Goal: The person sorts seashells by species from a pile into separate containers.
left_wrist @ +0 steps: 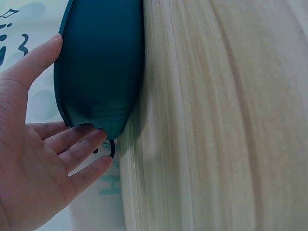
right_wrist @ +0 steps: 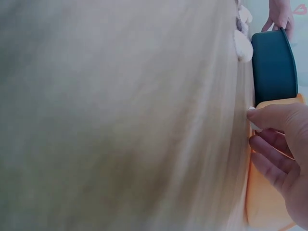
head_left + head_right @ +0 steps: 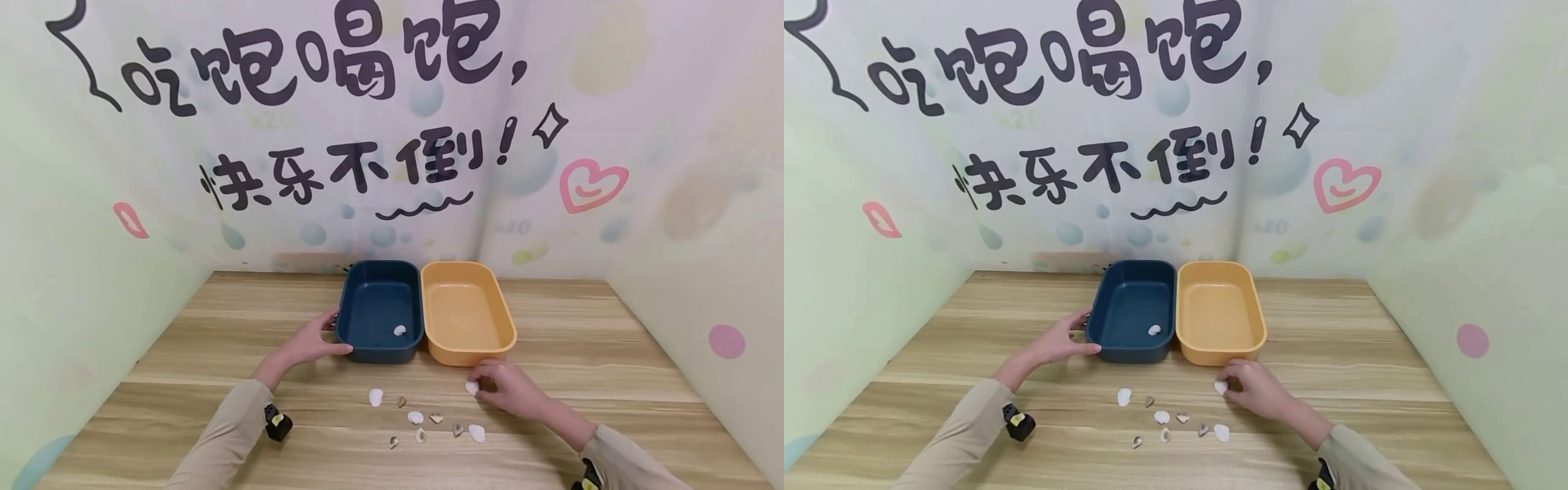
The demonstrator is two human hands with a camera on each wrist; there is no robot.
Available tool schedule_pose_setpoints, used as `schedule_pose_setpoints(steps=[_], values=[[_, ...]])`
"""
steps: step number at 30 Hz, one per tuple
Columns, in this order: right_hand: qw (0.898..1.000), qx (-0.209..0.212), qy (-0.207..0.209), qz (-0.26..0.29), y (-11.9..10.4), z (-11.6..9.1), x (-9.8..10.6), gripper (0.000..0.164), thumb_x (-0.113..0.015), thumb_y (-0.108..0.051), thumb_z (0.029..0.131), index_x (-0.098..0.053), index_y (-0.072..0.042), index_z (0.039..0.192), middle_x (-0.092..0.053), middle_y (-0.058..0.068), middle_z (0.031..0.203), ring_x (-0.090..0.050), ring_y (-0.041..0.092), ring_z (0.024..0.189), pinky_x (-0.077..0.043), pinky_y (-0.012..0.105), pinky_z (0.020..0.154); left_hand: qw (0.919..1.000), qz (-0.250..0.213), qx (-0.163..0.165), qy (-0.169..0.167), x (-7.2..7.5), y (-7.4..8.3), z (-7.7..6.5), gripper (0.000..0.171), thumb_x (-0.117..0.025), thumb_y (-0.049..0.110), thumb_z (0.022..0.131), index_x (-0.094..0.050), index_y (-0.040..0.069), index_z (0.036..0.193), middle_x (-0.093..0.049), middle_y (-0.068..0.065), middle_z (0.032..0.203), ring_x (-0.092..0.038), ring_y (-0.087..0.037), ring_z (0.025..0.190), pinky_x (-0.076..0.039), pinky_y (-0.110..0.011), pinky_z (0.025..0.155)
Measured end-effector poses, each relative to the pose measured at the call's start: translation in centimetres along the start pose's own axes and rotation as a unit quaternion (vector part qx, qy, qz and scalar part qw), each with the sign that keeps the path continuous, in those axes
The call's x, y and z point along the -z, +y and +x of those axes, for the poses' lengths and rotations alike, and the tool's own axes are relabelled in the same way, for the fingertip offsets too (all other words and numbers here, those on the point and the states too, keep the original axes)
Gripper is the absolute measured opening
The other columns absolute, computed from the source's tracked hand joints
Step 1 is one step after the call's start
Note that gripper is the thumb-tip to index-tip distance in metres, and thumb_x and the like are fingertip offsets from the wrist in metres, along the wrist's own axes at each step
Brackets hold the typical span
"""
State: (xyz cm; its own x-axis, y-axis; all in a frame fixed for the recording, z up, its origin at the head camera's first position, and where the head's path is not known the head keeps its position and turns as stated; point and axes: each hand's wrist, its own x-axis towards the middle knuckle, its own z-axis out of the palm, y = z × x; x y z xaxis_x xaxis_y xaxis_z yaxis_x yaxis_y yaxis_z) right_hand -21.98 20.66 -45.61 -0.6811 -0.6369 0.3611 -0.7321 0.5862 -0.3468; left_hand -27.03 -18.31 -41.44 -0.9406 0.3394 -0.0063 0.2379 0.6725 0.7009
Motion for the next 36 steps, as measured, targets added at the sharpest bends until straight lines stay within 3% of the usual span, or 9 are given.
schedule_pose_setpoints(steps=[7,18,36], values=[[0.998,0.019,0.003,0.058,-0.2,0.3,0.1,0.025,-0.073,0.006,0.063,-0.064,-0.008,0.081,-0.059,-0.004,0.079,-0.053,0.002,0.068,-0.047,0.017,0.058,1.0000,-0.002,-0.001,-0.001,0.0,-0.1,-0.1,0.087,-0.071,0.038,0.076,-0.027,0.000,0.141,-0.043,-0.021,0.134,-0.044,-0.035,0.118,-0.038,-0.050,0.096],[0.993,0.020,0.012,0.114,-0.6,0.2,0.1,0.024,-0.069,0.010,0.064,-0.063,-0.007,0.079,-0.058,-0.002,0.076,-0.055,0.006,0.065,-0.048,0.019,0.054,0.9999,-0.004,0.010,0.000,0.2,-0.2,-0.2,0.088,-0.071,0.038,0.076,-0.026,-0.001,0.140,-0.042,-0.022,0.134,-0.043,-0.035,0.119,-0.037,-0.050,0.097],[0.994,-0.012,-0.026,0.105,-1.5,1.2,0.7,0.019,-0.066,0.007,0.066,-0.067,-0.005,0.081,-0.062,-0.002,0.074,-0.055,0.004,0.066,-0.049,0.019,0.055,0.9999,-0.010,0.008,0.001,-0.1,-0.1,0.0,0.087,-0.071,0.035,0.077,-0.026,-0.001,0.141,-0.041,-0.021,0.135,-0.043,-0.035,0.119,-0.037,-0.049,0.097]])
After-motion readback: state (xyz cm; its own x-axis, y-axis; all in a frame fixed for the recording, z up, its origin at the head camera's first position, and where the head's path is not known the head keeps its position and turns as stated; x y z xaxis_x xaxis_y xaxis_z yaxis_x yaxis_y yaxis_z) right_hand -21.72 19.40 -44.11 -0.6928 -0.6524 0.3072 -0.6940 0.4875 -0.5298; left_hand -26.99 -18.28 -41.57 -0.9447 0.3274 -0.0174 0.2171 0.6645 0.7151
